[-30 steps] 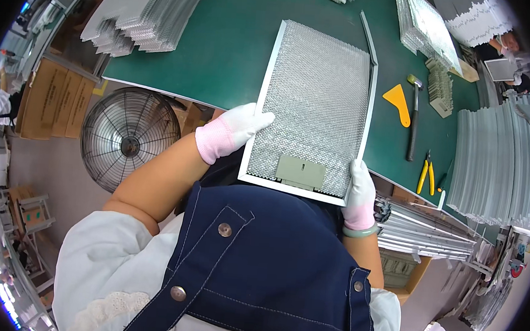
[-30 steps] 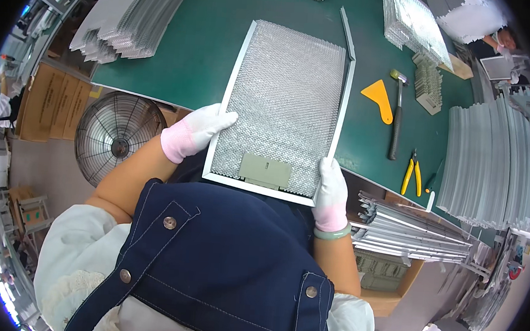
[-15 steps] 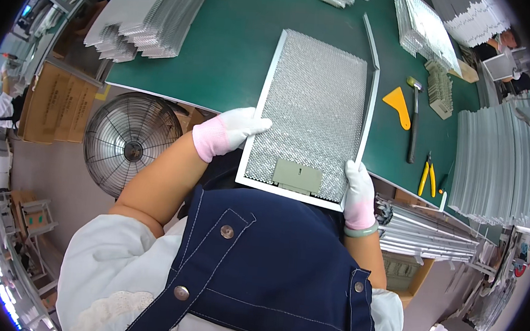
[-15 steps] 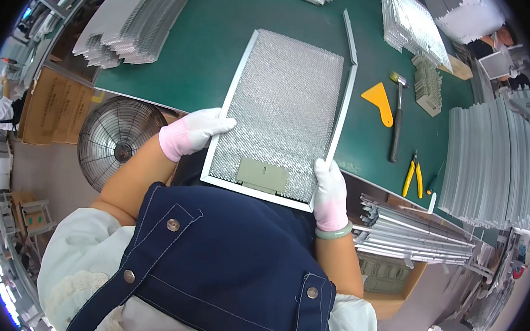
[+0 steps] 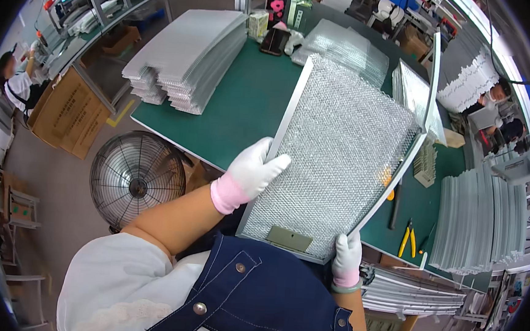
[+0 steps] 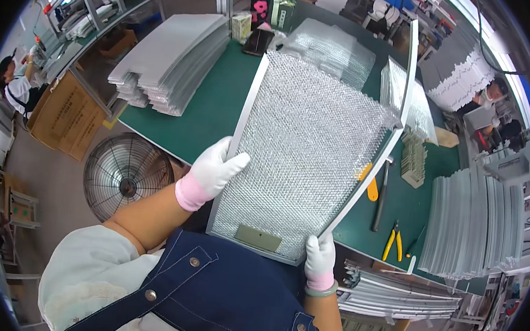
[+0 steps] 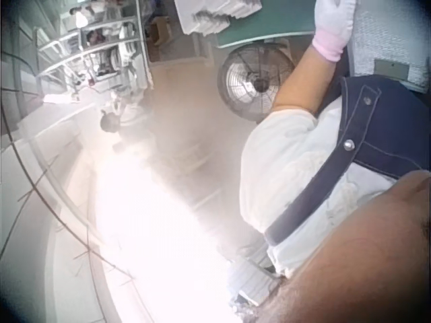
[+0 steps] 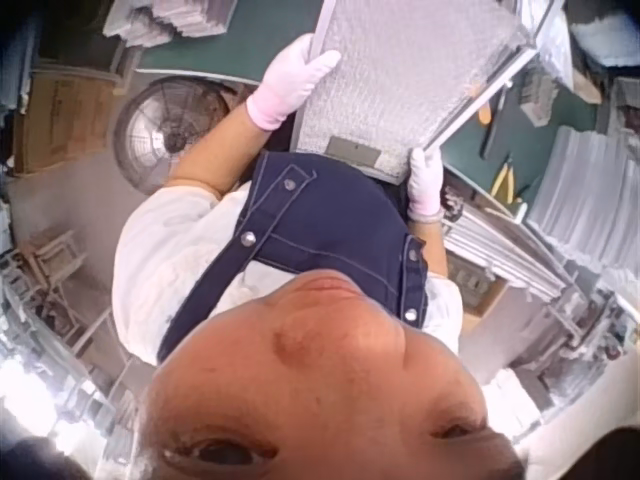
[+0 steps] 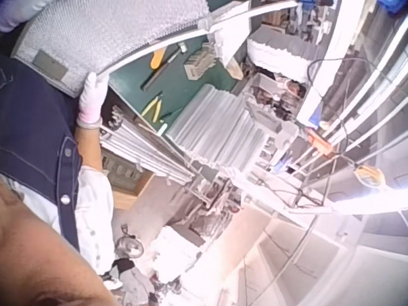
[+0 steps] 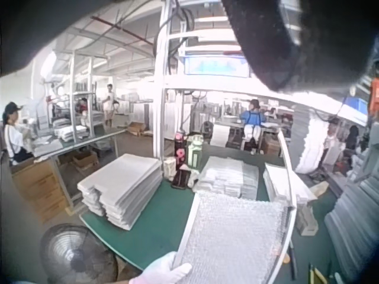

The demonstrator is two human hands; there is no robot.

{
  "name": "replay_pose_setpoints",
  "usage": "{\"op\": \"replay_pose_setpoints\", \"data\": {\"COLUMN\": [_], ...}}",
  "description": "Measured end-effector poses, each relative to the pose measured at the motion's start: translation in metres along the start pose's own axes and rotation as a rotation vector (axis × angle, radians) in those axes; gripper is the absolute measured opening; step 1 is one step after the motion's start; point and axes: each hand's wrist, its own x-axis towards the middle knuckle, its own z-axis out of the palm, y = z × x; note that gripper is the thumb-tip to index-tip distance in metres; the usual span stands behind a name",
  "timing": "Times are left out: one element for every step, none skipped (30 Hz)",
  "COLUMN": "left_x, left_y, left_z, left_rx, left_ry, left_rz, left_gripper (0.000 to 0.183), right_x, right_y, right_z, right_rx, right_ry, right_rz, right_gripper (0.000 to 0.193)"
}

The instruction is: The person assembles air filters by placing a mesh sheet onto a workbench, positioning a plastic connector, and fitting metal frame pieces around the mesh. They use a handheld stapler to secure the frame to the mesh and then place the completed unit aside. The process is repeated for multiple units.

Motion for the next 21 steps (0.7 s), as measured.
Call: {"op": "replay_pose_setpoints", "data": {"left_x": [-0.002,-0.004,-0.004,-0.005,-0.006,-0.007,-0.007,-0.008,-0.008,-0.008,-0.008,-0.008,-0.006,-0.003,0.000,0.005,0.005,0.006,0.006,0.008,0.010], "left_y": [-0.002,-0.003,-0.003,-0.003,-0.001,0.001,0.002,0.003,0.005,0.007,0.010,0.012,0.010,0.007,0.002,-0.005,-0.002,0.000,-0.006,-0.005,-0.001], "left_z": [-0.001,-0.003,-0.005,-0.004,-0.003,-0.003,-0.003,-0.005,-0.006,-0.006,-0.005,-0.005,-0.005,-0.007,-0.009,-0.016,-0.014,-0.011,-0.016,-0.018,-0.023], "left_rx": [0.009,0.018,0.028,0.021,0.015,0.009,0.023,0.038,0.052,0.048,0.044,0.040,0.024,0.008,-0.009,-0.063,-0.134,-0.205,-0.224,-0.246,-0.175], "left_ry": [-0.011,-0.022,-0.033,-0.038,-0.042,-0.046,-0.056,-0.066,-0.076,-0.076,-0.077,-0.078,-0.089,-0.102,-0.115,-0.170,-0.184,-0.198,-0.191,-0.189,-0.227], "left_rz": [-0.009,-0.018,-0.027,0.004,0.035,0.066,0.061,0.056,0.052,0.033,0.015,-0.004,0.009,0.022,0.034,-0.001,-0.021,-0.044,-0.064,-0.083,-0.078], "left_gripper": [0.031,0.031,0.031,0.031,0.031,0.031,0.032,0.032,0.033,0.033,0.033,0.034,0.034,0.035,0.035,0.041,0.041,0.041,0.043,0.044,0.047], "right_x": [-0.001,-0.001,0.001,-0.001,-0.002,-0.001,-0.001,-0.002,-0.002,-0.002,-0.001,-0.001,-0.001,0.000,0.003,0.005,0.007,0.009,0.014,0.018,0.022], "right_y": [-0.002,0.000,0.003,0.003,0.003,0.003,0.001,-0.002,-0.006,-0.010,-0.014,-0.017,-0.020,-0.022,-0.024,-0.027,-0.031,-0.038,-0.048,-0.054,-0.055], "right_z": [0.000,-0.002,-0.003,-0.004,-0.005,-0.005,-0.004,-0.004,-0.004,-0.004,-0.004,-0.005,-0.006,-0.007,-0.009,-0.011,-0.008,-0.006,-0.005,-0.004,-0.004], "right_rx": [-0.019,-0.001,0.018,0.034,0.034,0.036,0.038,0.034,0.031,0.029,0.017,0.006,-0.006,-0.027,-0.048,-0.072,-0.026,-0.057,-0.082,-0.111,-0.022], "right_ry": [-0.015,-0.023,-0.031,-0.034,-0.035,-0.036,-0.034,-0.048,-0.061,-0.075,-0.089,-0.102,-0.108,-0.104,-0.099,-0.091,-0.026,0.017,0.050,0.088,0.096], "right_rz": [-0.010,-0.009,-0.007,0.006,-0.003,-0.012,-0.021,-0.027,-0.032,-0.040,-0.037,-0.034,-0.027,-0.030,-0.032,-0.038,-0.072,-0.079,-0.087,-0.097,-0.084], "right_gripper": [0.063,0.064,0.065,0.065,0.066,0.067,0.068,0.068,0.068,0.068,0.067,0.066,0.065,0.063,0.062,0.061,0.054,0.045,0.037,0.030,0.019]}}
